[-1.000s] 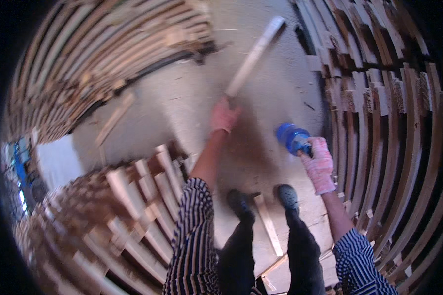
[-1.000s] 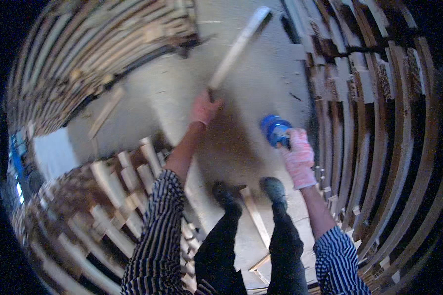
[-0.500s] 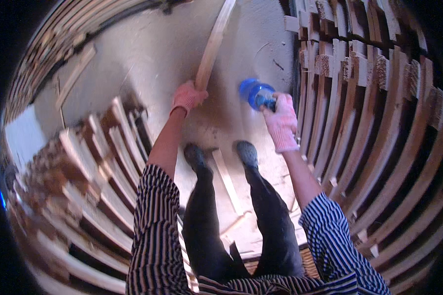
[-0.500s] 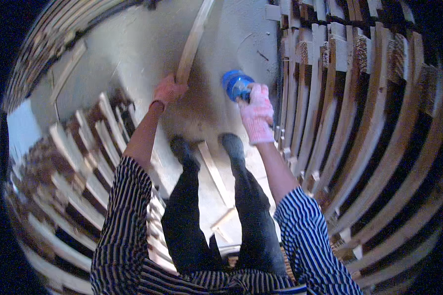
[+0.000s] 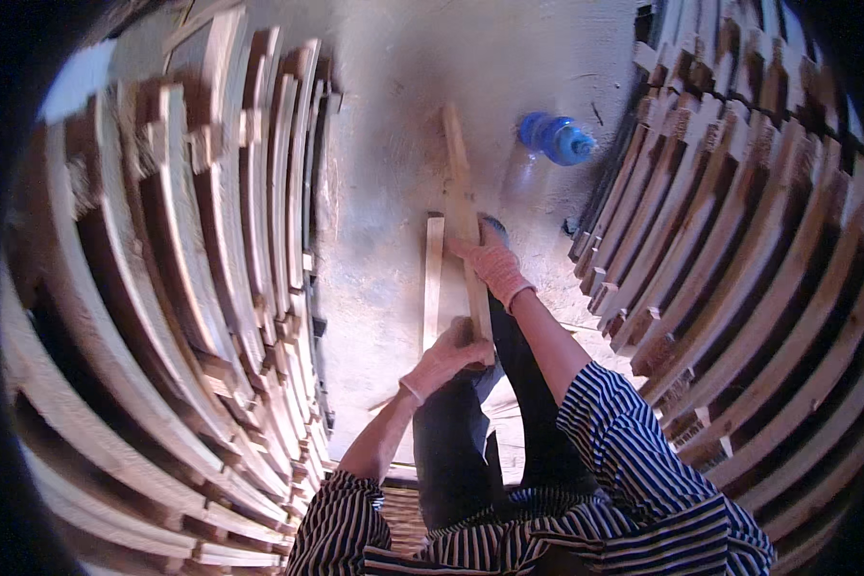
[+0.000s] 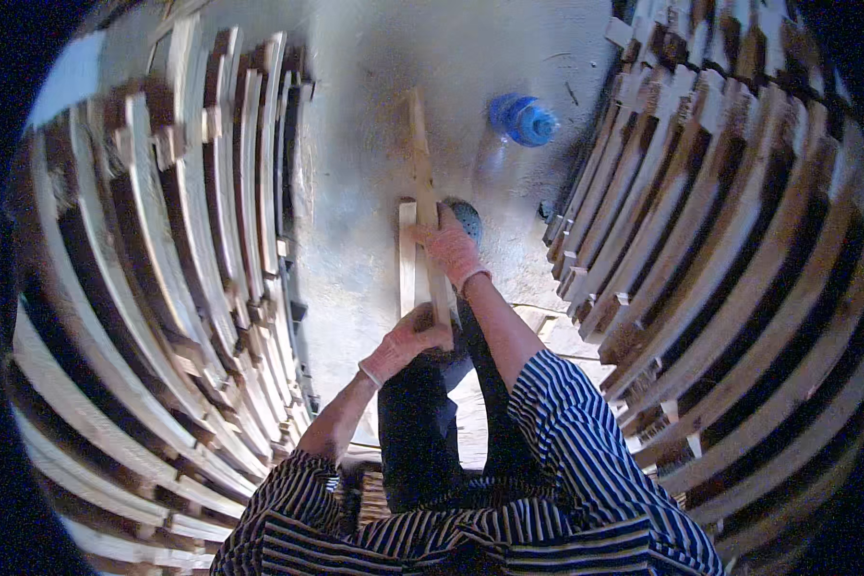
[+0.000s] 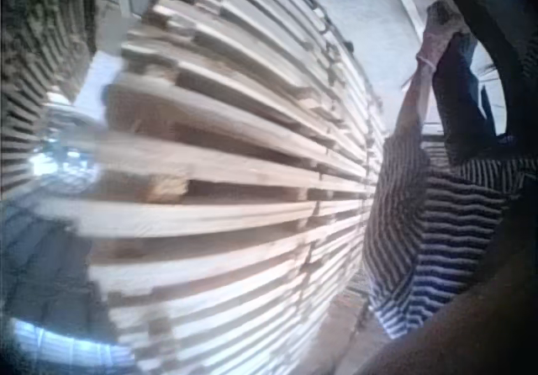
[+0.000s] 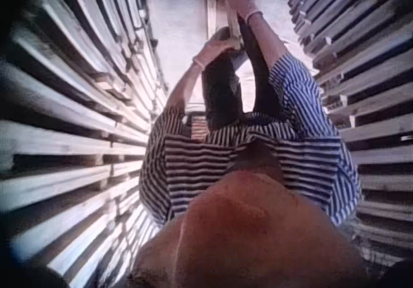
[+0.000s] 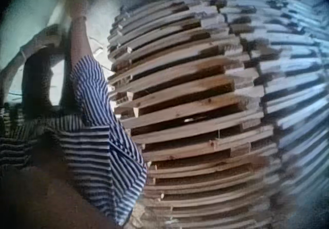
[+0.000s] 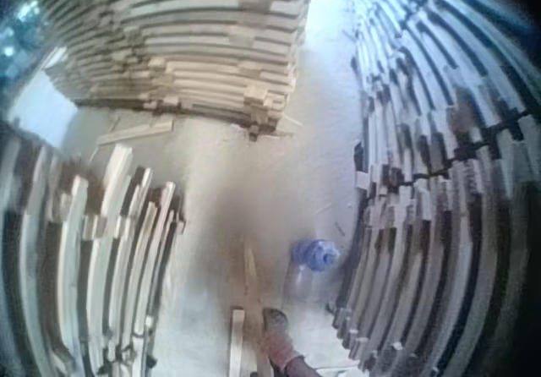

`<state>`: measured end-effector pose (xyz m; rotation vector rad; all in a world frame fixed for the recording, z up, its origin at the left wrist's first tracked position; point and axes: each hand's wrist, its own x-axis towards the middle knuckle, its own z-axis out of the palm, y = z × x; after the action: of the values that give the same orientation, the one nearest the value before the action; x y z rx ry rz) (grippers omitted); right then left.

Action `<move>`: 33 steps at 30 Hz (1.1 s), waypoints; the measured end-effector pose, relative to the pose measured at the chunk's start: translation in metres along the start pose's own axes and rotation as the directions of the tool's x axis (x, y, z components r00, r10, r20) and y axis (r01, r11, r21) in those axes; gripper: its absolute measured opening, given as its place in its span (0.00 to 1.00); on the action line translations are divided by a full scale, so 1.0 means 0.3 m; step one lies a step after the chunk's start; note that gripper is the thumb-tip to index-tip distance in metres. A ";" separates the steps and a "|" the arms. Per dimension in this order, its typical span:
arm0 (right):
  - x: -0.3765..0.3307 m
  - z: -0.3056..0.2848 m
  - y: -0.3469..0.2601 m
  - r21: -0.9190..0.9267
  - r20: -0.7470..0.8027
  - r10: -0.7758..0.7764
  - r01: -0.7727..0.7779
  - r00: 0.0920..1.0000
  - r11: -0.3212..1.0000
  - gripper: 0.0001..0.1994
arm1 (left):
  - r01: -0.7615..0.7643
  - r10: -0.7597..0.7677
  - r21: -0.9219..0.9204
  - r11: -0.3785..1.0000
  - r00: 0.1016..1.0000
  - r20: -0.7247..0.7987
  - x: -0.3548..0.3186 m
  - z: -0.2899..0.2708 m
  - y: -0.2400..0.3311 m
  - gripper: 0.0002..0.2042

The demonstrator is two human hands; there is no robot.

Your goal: The person repeatedly picks up bundles of wooden planks from a pile and stacks them onto a growing stack. The worker wears pink gloves and handles the lumber by hand, moving between two locations in a warehouse setting.

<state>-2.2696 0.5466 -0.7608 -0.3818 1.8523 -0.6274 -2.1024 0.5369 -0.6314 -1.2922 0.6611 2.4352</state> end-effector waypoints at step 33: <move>-0.969 0.035 -0.055 -0.204 0.448 -0.487 0.617 0.749 0.760 0.26 | -0.981 0.174 -0.034 0.192 0.068 -0.982 -0.701 0.183 -0.696 0.26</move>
<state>-2.1565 0.6873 -0.5322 -1.2493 1.4572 -0.5744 -1.9279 0.7318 -0.4819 -3.5987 0.4279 2.6124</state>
